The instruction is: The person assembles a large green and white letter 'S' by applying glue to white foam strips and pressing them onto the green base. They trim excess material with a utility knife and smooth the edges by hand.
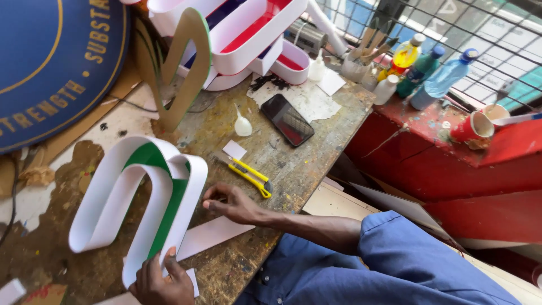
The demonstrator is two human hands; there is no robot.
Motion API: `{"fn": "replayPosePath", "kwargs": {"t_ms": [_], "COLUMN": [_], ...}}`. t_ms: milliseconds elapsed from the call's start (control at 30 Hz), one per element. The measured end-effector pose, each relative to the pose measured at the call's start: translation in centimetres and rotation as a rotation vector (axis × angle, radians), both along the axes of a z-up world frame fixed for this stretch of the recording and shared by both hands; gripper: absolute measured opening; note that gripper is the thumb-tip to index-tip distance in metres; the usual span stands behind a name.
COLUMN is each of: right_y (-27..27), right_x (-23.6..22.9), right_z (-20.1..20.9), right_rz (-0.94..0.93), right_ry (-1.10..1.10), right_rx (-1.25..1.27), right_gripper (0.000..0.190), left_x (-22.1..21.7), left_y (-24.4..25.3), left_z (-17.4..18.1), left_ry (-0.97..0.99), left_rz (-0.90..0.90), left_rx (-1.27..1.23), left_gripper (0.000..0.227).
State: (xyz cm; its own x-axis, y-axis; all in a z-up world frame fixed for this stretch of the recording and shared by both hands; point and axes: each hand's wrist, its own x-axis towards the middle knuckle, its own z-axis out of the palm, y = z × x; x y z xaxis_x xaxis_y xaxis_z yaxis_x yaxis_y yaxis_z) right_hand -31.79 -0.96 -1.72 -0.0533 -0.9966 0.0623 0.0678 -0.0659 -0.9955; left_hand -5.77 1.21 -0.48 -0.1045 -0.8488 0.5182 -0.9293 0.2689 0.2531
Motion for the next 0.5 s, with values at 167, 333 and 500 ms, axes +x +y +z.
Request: {"fn": "replayPosePath", "kwargs": {"t_ms": [167, 333, 500], "right_y": [0.2, 1.4, 2.0], "right_x": [3.0, 5.6, 5.0], "right_z": [-0.3, 4.3, 5.9], "right_rz": [0.351, 0.479, 0.485], "right_ry": [-0.552, -0.532, -0.489], "right_rx": [0.008, -0.056, -0.085], "right_gripper": [0.051, 0.068, 0.072], "left_x": [-0.7, -2.4, -2.3], "left_y": [0.6, 0.5, 0.8], "left_z": [3.2, 7.9, 10.3], "left_ry": [0.465, 0.585, 0.577], "left_rz": [-0.106, -0.102, -0.168], "left_rx": [-0.103, -0.202, -0.153], "left_gripper": [0.033, 0.027, 0.037]}}
